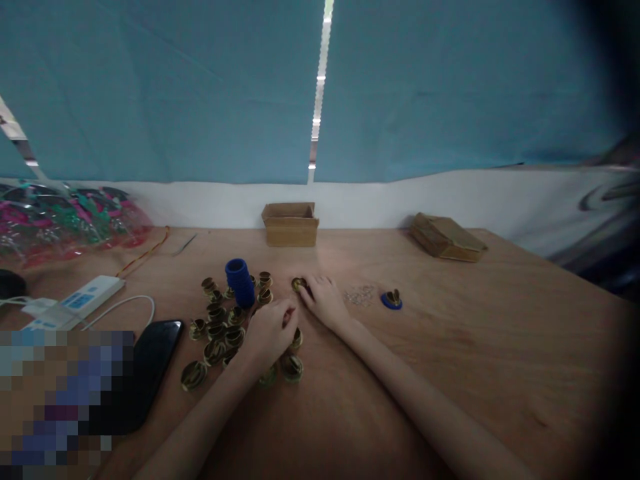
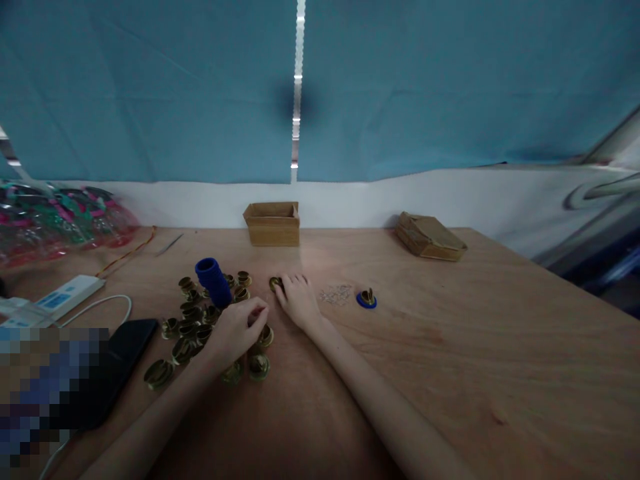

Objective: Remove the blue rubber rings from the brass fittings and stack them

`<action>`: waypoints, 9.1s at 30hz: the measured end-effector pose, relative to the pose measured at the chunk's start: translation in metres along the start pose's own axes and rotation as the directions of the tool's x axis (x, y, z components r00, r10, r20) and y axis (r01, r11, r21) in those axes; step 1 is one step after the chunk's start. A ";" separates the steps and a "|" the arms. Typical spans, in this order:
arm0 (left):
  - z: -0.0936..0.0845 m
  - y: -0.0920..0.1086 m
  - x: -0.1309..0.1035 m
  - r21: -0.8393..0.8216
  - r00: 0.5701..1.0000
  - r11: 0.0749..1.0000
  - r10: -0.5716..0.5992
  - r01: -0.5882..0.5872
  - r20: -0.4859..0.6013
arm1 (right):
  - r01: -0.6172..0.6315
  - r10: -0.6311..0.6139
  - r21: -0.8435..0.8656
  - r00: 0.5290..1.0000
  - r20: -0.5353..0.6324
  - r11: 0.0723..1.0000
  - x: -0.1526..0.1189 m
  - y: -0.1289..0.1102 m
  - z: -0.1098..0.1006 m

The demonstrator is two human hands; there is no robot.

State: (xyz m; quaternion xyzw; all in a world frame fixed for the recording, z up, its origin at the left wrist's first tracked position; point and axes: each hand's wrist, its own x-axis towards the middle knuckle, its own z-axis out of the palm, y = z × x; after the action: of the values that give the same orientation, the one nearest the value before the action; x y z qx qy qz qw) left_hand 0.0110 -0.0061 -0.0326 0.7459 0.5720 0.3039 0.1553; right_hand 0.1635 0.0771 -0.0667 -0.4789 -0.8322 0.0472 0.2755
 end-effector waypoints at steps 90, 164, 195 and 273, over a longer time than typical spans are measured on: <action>0.006 0.008 0.004 -0.854 0.994 0.510 -0.069 0.105 0.081 | 0.044 0.004 0.415 0.994 -0.113 0.909 -0.037 -0.035 -0.062; -0.001 0.004 0.009 -0.921 0.963 0.294 -0.165 0.255 0.214 | -0.246 0.113 0.733 0.967 0.227 0.634 -0.038 -0.034 -0.051; -0.007 0.010 0.006 -0.866 0.962 0.426 -0.045 0.263 0.270 | -0.239 0.124 0.752 0.970 0.208 0.614 -0.034 -0.025 -0.061; 0.006 0.004 0.002 -0.808 0.991 0.575 -0.030 0.126 0.132 | -0.431 0.270 0.880 0.888 0.373 0.201 -0.027 0.045 -0.083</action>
State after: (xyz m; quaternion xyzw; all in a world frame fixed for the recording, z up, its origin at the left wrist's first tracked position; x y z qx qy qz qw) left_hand 0.0181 -0.0046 -0.0338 0.5802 0.3923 0.4860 0.5227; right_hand 0.2506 0.0637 -0.0233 -0.3927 -0.5246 0.6226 0.4278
